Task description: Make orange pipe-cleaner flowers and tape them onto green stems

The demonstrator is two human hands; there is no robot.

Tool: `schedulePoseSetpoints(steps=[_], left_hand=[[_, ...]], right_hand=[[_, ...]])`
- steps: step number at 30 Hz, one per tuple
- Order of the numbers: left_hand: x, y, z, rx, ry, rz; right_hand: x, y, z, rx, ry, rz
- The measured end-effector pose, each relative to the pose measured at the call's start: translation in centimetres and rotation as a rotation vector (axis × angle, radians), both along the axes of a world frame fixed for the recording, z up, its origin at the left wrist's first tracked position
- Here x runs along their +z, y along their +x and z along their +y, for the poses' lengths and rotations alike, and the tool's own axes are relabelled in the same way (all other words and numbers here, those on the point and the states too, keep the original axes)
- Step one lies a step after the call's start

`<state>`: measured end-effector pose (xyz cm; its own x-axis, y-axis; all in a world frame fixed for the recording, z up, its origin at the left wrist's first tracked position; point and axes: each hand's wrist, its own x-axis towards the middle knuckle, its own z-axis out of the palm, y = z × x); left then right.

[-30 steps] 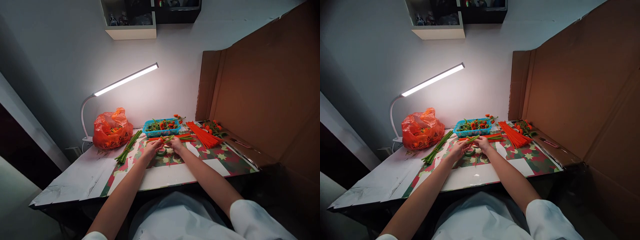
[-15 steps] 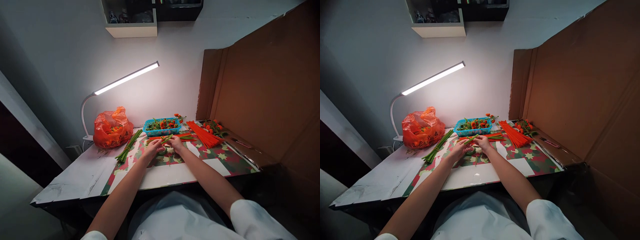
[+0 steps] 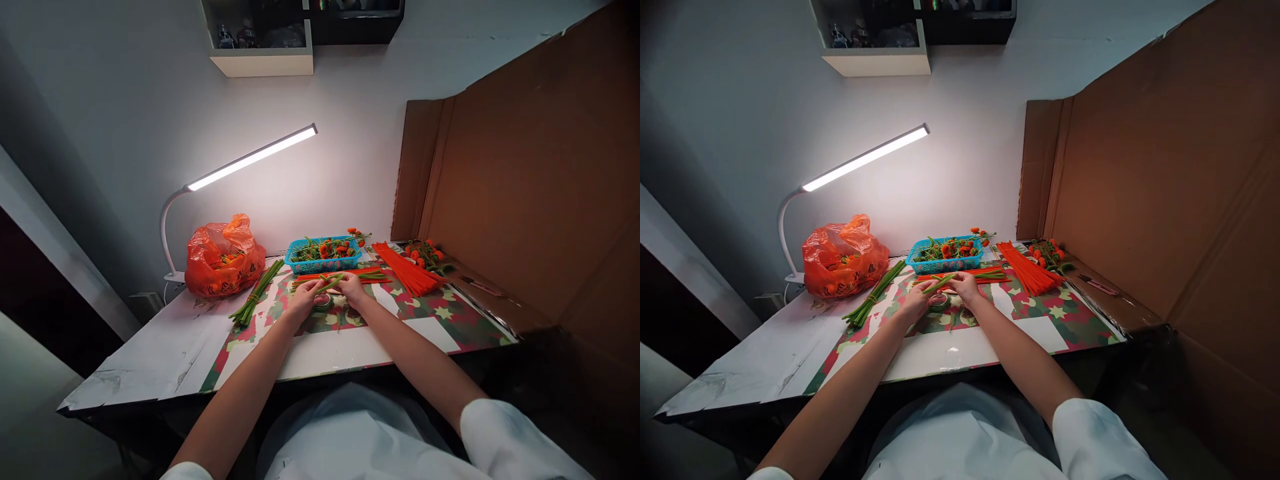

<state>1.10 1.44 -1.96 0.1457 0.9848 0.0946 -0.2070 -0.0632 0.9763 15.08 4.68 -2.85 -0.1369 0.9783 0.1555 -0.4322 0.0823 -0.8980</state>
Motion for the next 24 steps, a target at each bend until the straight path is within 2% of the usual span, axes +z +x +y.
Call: schedulePoseSetpoints(steps=[13, 24], left_hand=[[-0.19, 0.15, 0.08, 0.015, -0.015, 0.021], [-0.23, 0.40, 0.39, 0.075, -0.077, -0.041]], right_hand=[[-0.23, -0.18, 0.06, -0.020, -0.013, -0.009], [-0.09, -0.10, -0.05, -0.026, -0.055, 0.003]])
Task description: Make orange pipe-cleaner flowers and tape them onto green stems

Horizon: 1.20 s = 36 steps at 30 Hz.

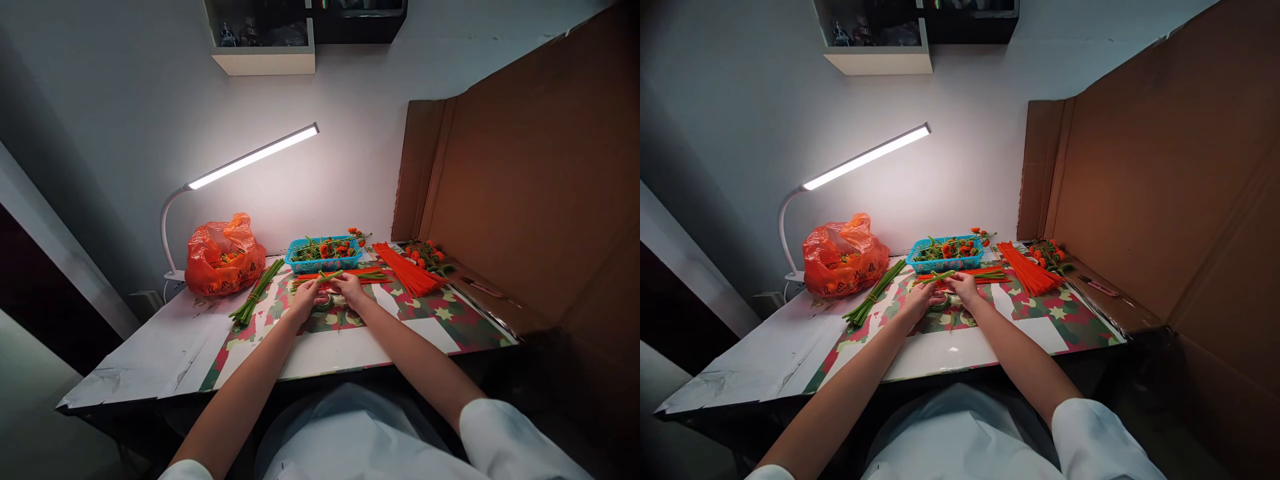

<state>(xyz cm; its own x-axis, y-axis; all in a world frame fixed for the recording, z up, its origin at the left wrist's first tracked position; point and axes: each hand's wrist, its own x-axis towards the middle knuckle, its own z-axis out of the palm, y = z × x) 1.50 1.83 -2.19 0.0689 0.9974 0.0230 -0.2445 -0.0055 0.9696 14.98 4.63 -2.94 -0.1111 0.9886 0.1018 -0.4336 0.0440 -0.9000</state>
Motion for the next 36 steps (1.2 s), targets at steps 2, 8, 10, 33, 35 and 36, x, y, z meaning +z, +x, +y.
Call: schedulePoseSetpoints(steps=[2, 8, 10, 33, 35, 36], left_hand=[[0.1, 0.0, 0.0, -0.001, -0.013, -0.014], [-0.1, -0.1, 0.1, -0.009, -0.005, -0.032], [-0.2, -0.2, 0.1, -0.020, 0.004, -0.026], [-1.4, -0.9, 1.1, -0.068, 0.012, -0.080], [-1.2, -0.8, 0.9, -0.065, 0.017, -0.076], [-1.0, -0.7, 0.8, -0.059, 0.016, -0.070]], right_hand=[[0.1, 0.1, -0.1, 0.013, 0.008, -0.012], [0.4, 0.2, -0.5, 0.050, 0.013, -0.028], [0.5, 0.2, -0.5, 0.057, -0.015, -0.009], [0.4, 0.4, -0.3, 0.182, -0.106, 0.086], [0.5, 0.4, -0.3, 0.184, -0.106, 0.080], [0.5, 0.4, -0.3, 0.184, -0.105, 0.079]])
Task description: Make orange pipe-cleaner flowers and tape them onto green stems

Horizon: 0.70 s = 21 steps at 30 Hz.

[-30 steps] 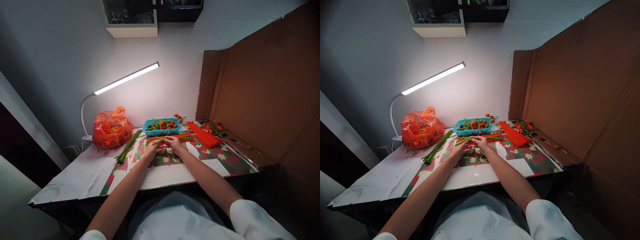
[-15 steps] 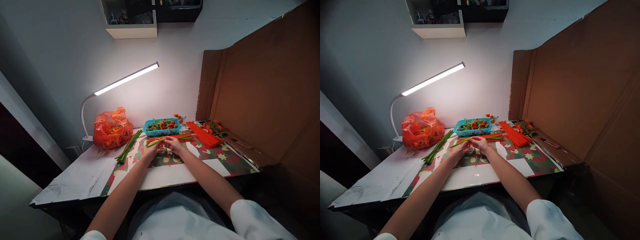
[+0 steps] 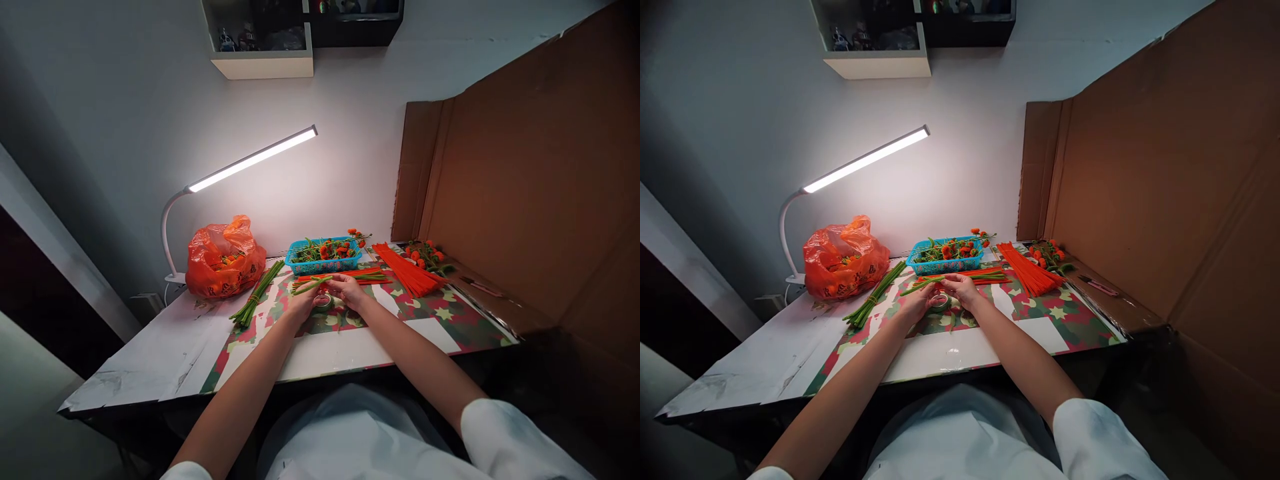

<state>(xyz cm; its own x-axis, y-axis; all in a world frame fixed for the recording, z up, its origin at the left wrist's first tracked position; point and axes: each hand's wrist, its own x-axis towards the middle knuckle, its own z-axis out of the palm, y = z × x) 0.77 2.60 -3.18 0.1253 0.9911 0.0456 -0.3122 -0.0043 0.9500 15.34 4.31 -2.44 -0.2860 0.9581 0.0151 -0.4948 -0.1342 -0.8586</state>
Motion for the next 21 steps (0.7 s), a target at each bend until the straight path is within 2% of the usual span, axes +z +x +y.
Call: schedulePoseSetpoints(steps=[8, 14, 21], left_hand=[[1.7, 0.4, -1.0, 0.021, -0.079, -0.090], [1.5, 0.4, -0.9, 0.038, -0.075, -0.055], [1.3, 0.6, -0.9, 0.127, -0.021, 0.043]], right_hand=[[-0.2, 0.0, 0.2, -0.007, 0.015, 0.018], [0.0, 0.1, 0.0, -0.011, -0.011, 0.011], [0.0, 0.1, -0.1, 0.004, 0.001, -0.016]])
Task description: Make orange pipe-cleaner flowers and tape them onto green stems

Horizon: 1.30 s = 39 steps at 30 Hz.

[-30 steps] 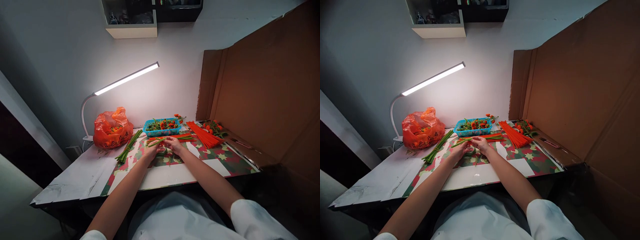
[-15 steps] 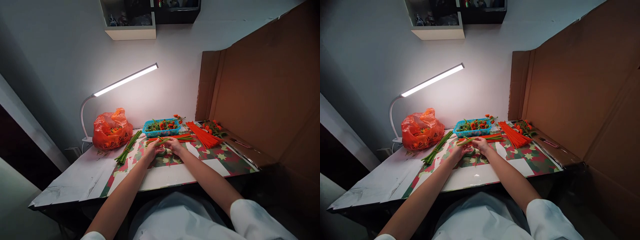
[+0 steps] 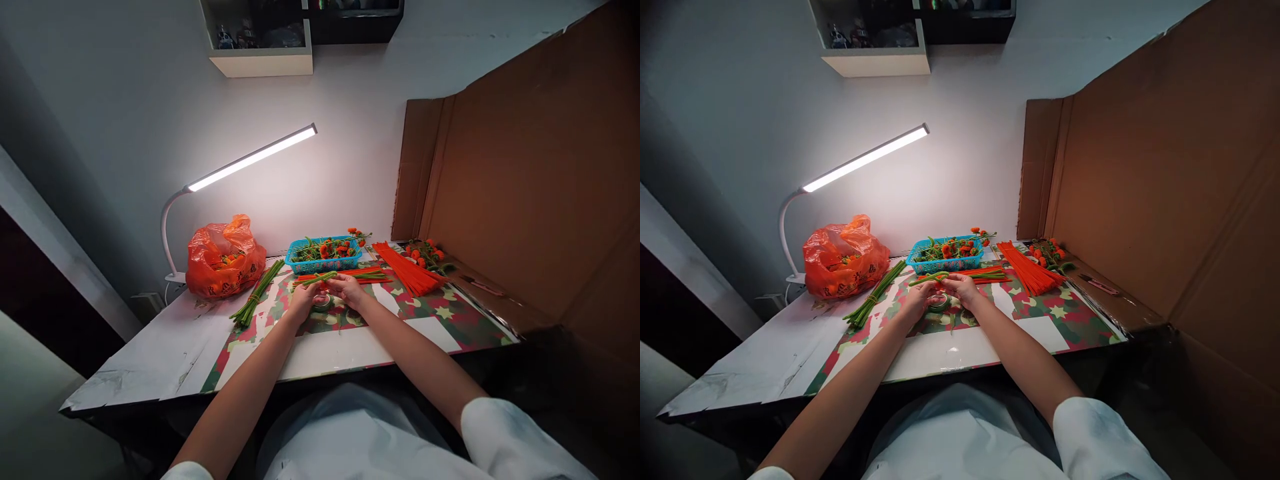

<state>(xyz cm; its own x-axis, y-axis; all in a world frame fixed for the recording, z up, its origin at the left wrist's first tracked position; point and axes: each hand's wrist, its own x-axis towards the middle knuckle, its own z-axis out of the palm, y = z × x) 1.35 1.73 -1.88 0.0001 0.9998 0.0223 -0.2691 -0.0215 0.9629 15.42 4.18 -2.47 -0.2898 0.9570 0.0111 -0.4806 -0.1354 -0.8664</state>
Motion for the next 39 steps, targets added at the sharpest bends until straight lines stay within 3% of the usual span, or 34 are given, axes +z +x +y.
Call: schedulePoseSetpoints(steps=[11, 23, 39], left_hand=[[-0.68, -0.11, 0.56, 0.023, 0.040, 0.028], [-0.46, -0.02, 0.33, 0.025, 0.023, 0.004], [-0.86, -0.25, 0.64, -0.015, 0.095, -0.010]], right_hand=[[-0.18, 0.03, 0.21, -0.018, -0.008, 0.004], [0.27, -0.01, -0.26, -0.027, -0.020, 0.008], [0.54, -0.08, -0.30, -0.083, 0.122, -0.062]])
